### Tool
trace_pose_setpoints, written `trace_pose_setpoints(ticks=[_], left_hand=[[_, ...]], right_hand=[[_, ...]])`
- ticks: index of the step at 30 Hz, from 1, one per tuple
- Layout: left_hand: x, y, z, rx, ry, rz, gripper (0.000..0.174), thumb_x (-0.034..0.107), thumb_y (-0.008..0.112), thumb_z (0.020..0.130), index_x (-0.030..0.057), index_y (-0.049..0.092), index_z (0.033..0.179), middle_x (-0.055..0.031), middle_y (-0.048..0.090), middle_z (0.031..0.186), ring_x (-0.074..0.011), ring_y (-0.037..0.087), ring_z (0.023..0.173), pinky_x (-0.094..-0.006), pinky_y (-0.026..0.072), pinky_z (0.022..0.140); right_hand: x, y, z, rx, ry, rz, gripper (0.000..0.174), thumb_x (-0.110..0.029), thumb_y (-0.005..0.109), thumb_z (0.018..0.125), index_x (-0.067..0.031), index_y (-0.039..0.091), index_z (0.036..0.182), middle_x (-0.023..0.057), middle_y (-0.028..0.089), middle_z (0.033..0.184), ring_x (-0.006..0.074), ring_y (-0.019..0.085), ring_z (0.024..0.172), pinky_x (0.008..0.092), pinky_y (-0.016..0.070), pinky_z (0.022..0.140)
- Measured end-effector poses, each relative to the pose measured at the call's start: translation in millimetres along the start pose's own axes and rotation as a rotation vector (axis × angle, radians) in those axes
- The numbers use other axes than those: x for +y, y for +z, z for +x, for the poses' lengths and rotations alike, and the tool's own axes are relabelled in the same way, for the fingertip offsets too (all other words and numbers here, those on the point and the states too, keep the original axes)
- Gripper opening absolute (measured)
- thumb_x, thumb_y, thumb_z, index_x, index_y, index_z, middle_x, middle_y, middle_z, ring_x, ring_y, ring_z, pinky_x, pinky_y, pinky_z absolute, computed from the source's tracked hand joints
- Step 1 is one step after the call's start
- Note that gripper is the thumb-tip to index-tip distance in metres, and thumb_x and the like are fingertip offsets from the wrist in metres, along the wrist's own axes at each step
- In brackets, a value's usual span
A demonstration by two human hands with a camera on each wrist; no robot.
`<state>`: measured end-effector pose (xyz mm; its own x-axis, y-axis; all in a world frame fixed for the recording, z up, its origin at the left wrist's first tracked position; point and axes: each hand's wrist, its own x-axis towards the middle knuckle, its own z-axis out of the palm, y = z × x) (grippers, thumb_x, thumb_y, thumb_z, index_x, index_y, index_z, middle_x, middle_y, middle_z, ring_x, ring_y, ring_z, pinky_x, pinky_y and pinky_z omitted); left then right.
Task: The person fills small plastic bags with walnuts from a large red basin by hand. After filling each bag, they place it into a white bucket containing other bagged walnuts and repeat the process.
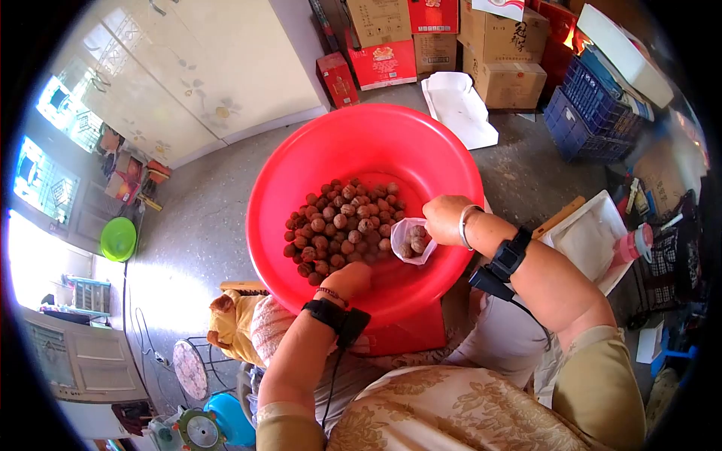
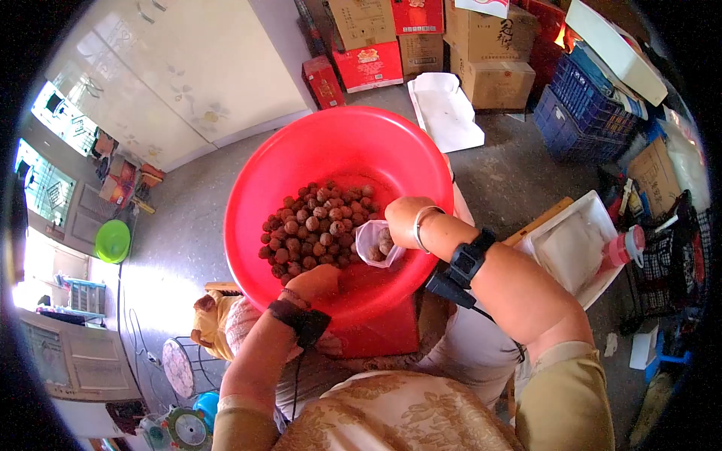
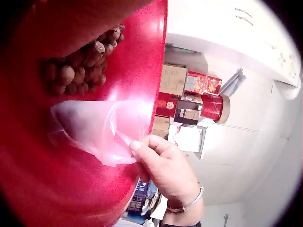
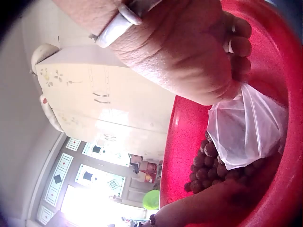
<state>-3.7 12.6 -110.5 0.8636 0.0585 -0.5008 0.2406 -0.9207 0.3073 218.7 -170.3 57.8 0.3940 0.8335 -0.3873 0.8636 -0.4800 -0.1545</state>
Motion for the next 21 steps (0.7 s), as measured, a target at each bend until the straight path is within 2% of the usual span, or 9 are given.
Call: trace_pose_setpoints(ticks=[2,5,7,8,10,13,14,18,21], left_hand=[[2.4,-4.9,-3.2,0.003,-0.002,0.025,0.024,0.013,0.057,0.084,0.0012,0.076,0.093,-0.0240,0.073,0.100,-0.0404,0.070,0.099,-0.0486,0.0570,0.086],[3.6,-17.9,-4.1,-0.007,0.019,0.019,0.028,0.020,0.069,0.083,-0.0016,0.075,0.099,-0.0235,0.073,0.093,-0.0395,0.071,0.090,-0.0474,0.0557,0.077],[26.6,-43.2,-20.4,0.245,-0.119,-0.362,0.029,0.026,0.072,0.089,-0.0005,0.075,0.101,-0.0181,0.073,0.087,-0.0325,0.071,0.082,-0.0457,0.0549,0.072],[32.5,-51.4,-20.1,0.246,-0.108,-0.356,0.029,0.026,0.072,0.089,-0.0005,0.075,0.101,-0.0181,0.073,0.087,-0.0325,0.071,0.082,-0.0457,0.0549,0.072],[44.8,-63.6,-22.4,0.538,-0.170,-0.771,0.030,0.027,0.074,0.094,0.0013,0.072,0.109,-0.0069,0.071,0.085,-0.0184,0.066,0.073,-0.0362,0.0524,0.063],[68.3,-89.9,-37.8,0.615,-0.155,-1.141,0.029,0.021,0.072,0.096,0.0031,0.069,0.118,0.0018,0.066,0.087,-0.0074,0.057,0.069,-0.0257,0.0478,0.061],[79.1,-97.3,-42.3,0.648,-0.126,-1.178,0.032,0.017,0.072,0.096,0.0038,0.065,0.124,0.0044,0.063,0.086,-0.0032,0.053,0.067,-0.0200,0.0441,0.060],[94.8,-95.7,-37.9,0.696,-0.048,-1.313,0.034,0.017,0.073,0.096,0.0042,0.065,0.127,0.0045,0.062,0.085,-0.0043,0.054,0.070,-0.0214,0.0458,0.062],[94.1,-83.5,-26.7,0.824,0.090,-0.944,0.038,0.015,0.072,0.096,0.0050,0.062,0.132,0.0030,0.063,0.086,-0.0054,0.057,0.077,-0.0219,0.0479,0.067]], right_hand=[[-0.7,-1.5,-0.5,-0.007,-0.004,-0.001,0.024,-0.011,0.063,0.084,-0.0030,0.078,0.100,0.0216,0.075,0.104,0.0373,0.073,0.100,0.0468,0.0574,0.086],[1.3,-2.8,-0.3,-0.014,-0.023,-0.005,0.024,-0.011,0.063,0.083,-0.0030,0.078,0.100,0.0214,0.075,0.104,0.0373,0.073,0.100,0.0472,0.0575,0.085],[2.7,-1.8,-1.9,-0.018,-0.034,-0.008,0.024,-0.011,0.063,0.083,-0.0030,0.078,0.100,0.0214,0.075,0.103,0.0374,0.073,0.100,0.0473,0.0576,0.084],[2.6,-2.7,-2.6,-0.021,-0.023,0.000,0.023,-0.011,0.063,0.083,-0.0028,0.078,0.100,0.0213,0.075,0.103,0.0376,0.073,0.099,0.0474,0.0576,0.084],[-0.4,-7.8,-6.7,-0.039,-0.011,0.018,0.024,-0.011,0.063,0.084,-0.0018,0.078,0.100,0.0217,0.075,0.104,0.0381,0.073,0.100,0.0473,0.0577,0.084],[2.0,-3.5,-3.3,-0.032,-0.004,0.016,0.024,-0.010,0.063,0.084,-0.0012,0.077,0.102,0.0221,0.074,0.106,0.0383,0.073,0.100,0.0471,0.0577,0.084],[2.3,-2.4,-2.5,-0.032,-0.004,0.016,0.024,-0.010,0.063,0.084,-0.0012,0.077,0.102,0.0221,0.074,0.106,0.0383,0.073,0.100,0.0471,0.0577,0.084],[3.0,-3.2,-5.6,-0.013,-0.019,0.049,0.023,-0.008,0.061,0.084,0.0001,0.076,0.100,0.0242,0.073,0.104,0.0404,0.072,0.100,0.0480,0.0574,0.084],[3.1,-3.5,-6.0,0.000,-0.050,0.050,0.022,-0.007,0.059,0.084,0.0008,0.075,0.097,0.0259,0.073,0.101,0.0424,0.071,0.098,0.0491,0.0570,0.084]])
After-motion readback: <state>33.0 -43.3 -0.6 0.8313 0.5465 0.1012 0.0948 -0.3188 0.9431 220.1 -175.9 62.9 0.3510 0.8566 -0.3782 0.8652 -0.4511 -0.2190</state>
